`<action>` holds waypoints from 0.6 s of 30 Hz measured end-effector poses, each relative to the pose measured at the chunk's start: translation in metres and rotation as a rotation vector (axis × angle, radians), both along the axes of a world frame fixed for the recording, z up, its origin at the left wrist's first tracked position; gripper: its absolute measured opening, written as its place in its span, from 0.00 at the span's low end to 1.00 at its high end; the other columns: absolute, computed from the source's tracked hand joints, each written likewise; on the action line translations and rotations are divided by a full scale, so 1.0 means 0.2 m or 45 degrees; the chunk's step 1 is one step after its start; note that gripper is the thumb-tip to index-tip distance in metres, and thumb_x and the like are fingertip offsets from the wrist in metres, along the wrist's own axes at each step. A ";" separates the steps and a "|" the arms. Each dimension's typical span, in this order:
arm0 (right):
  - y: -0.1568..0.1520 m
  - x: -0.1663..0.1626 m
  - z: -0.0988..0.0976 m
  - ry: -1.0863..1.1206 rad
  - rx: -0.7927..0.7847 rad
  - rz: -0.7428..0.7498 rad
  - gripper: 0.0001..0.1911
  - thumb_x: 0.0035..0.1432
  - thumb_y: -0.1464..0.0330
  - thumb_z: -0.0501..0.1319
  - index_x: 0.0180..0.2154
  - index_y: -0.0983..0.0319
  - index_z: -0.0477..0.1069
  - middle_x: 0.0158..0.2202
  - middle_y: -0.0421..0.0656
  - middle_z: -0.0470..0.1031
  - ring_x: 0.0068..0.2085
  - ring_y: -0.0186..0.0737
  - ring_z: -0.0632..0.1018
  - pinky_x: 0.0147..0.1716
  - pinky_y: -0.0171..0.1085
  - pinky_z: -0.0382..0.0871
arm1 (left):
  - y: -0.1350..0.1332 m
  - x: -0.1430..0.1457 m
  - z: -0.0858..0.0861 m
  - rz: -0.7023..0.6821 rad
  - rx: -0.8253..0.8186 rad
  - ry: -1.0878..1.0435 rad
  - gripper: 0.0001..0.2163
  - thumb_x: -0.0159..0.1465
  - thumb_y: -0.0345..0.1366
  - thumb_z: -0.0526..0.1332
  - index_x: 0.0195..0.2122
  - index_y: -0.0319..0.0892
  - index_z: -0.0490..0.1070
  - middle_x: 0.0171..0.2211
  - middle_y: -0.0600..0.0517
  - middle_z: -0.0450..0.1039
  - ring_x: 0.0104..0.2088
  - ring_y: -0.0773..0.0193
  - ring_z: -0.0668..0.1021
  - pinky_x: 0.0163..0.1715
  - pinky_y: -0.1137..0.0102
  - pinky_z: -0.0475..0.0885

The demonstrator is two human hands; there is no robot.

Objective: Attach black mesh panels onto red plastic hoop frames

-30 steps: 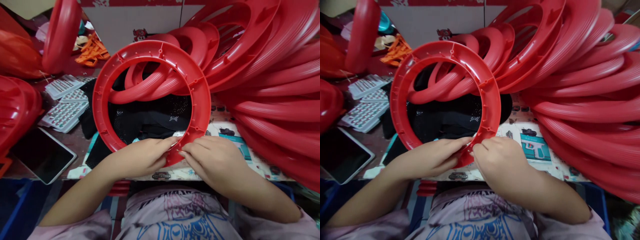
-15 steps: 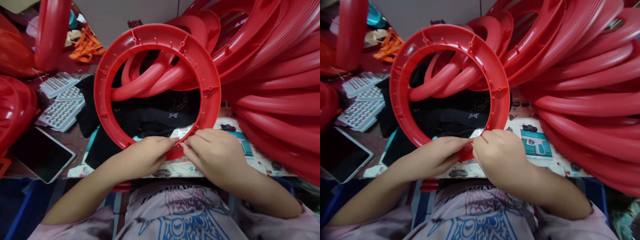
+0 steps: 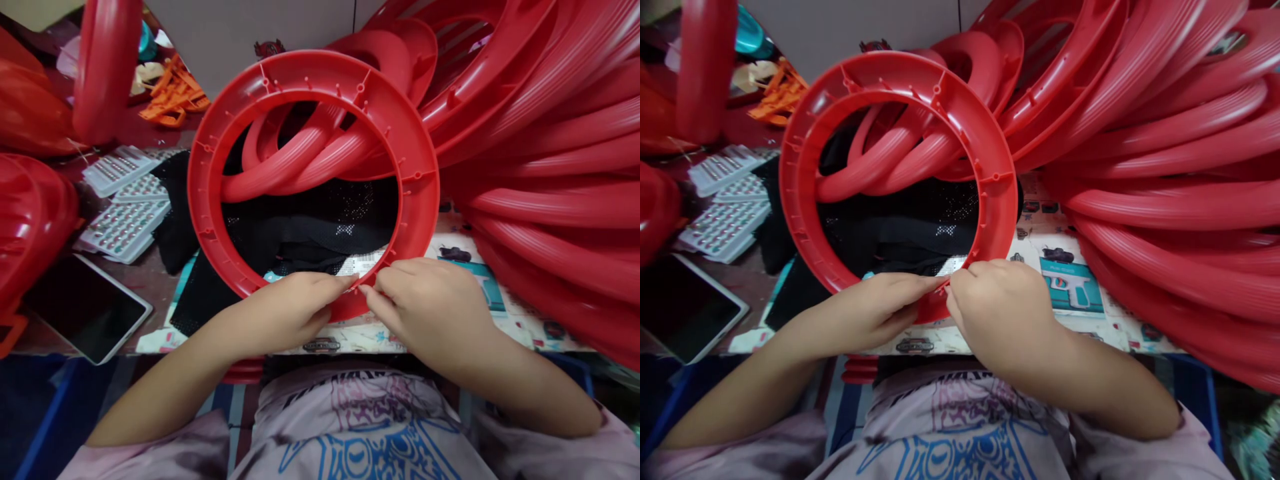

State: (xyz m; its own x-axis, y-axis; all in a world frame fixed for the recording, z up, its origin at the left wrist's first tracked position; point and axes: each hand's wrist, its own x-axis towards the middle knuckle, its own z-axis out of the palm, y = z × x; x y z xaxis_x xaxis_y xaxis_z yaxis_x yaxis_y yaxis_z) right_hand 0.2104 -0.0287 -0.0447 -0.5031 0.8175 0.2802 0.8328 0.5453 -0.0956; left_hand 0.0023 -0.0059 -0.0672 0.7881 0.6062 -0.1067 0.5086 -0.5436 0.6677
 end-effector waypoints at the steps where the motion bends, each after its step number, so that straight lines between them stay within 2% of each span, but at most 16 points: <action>1: 0.00 0.00 0.00 0.002 -0.021 0.003 0.14 0.53 0.72 0.65 0.18 0.60 0.68 0.17 0.39 0.70 0.20 0.38 0.70 0.23 0.37 0.49 | 0.00 0.00 0.00 -0.001 -0.011 -0.010 0.22 0.61 0.25 0.49 0.55 0.34 0.68 0.43 0.42 0.77 0.42 0.56 0.80 0.40 0.65 0.75; 4: 0.00 -0.01 0.01 -0.002 -0.061 -0.002 0.13 0.51 0.73 0.65 0.17 0.61 0.68 0.17 0.39 0.71 0.20 0.38 0.71 0.23 0.37 0.49 | 0.00 0.01 0.02 0.003 -0.076 -0.085 0.18 0.59 0.25 0.52 0.50 0.36 0.71 0.40 0.46 0.77 0.37 0.61 0.79 0.36 0.70 0.72; 7: 0.01 -0.01 0.01 -0.018 -0.062 0.013 0.12 0.50 0.73 0.66 0.18 0.61 0.69 0.17 0.39 0.72 0.20 0.39 0.72 0.22 0.37 0.49 | 0.00 0.02 0.03 0.053 -0.154 -0.146 0.10 0.65 0.29 0.53 0.42 0.38 0.73 0.36 0.50 0.78 0.33 0.66 0.78 0.33 0.73 0.68; 9: 0.01 0.00 0.01 -0.021 -0.069 0.030 0.13 0.50 0.73 0.67 0.18 0.61 0.69 0.17 0.39 0.72 0.20 0.39 0.72 0.22 0.37 0.49 | 0.01 0.03 0.03 0.099 -0.179 -0.150 0.11 0.69 0.33 0.51 0.40 0.39 0.74 0.34 0.52 0.77 0.32 0.68 0.77 0.33 0.74 0.67; 12: 0.01 0.01 0.01 -0.018 -0.090 0.047 0.13 0.51 0.72 0.67 0.18 0.61 0.69 0.17 0.39 0.72 0.21 0.39 0.72 0.21 0.37 0.49 | 0.01 0.04 0.03 0.156 -0.207 -0.127 0.12 0.70 0.35 0.52 0.40 0.39 0.75 0.31 0.54 0.76 0.29 0.70 0.75 0.30 0.75 0.65; 15: 0.01 0.00 0.01 -0.004 -0.090 0.047 0.12 0.52 0.72 0.66 0.19 0.61 0.69 0.18 0.39 0.72 0.21 0.39 0.72 0.21 0.37 0.49 | 0.00 0.04 0.02 0.190 -0.164 -0.095 0.12 0.70 0.35 0.53 0.37 0.38 0.75 0.26 0.55 0.74 0.25 0.71 0.73 0.27 0.75 0.63; 18: 0.01 0.00 0.01 0.022 -0.046 0.026 0.12 0.52 0.72 0.65 0.19 0.61 0.68 0.17 0.39 0.71 0.21 0.40 0.72 0.22 0.37 0.49 | 0.00 0.04 0.01 0.152 -0.029 -0.051 0.12 0.69 0.34 0.52 0.34 0.37 0.74 0.25 0.54 0.73 0.25 0.70 0.73 0.27 0.75 0.63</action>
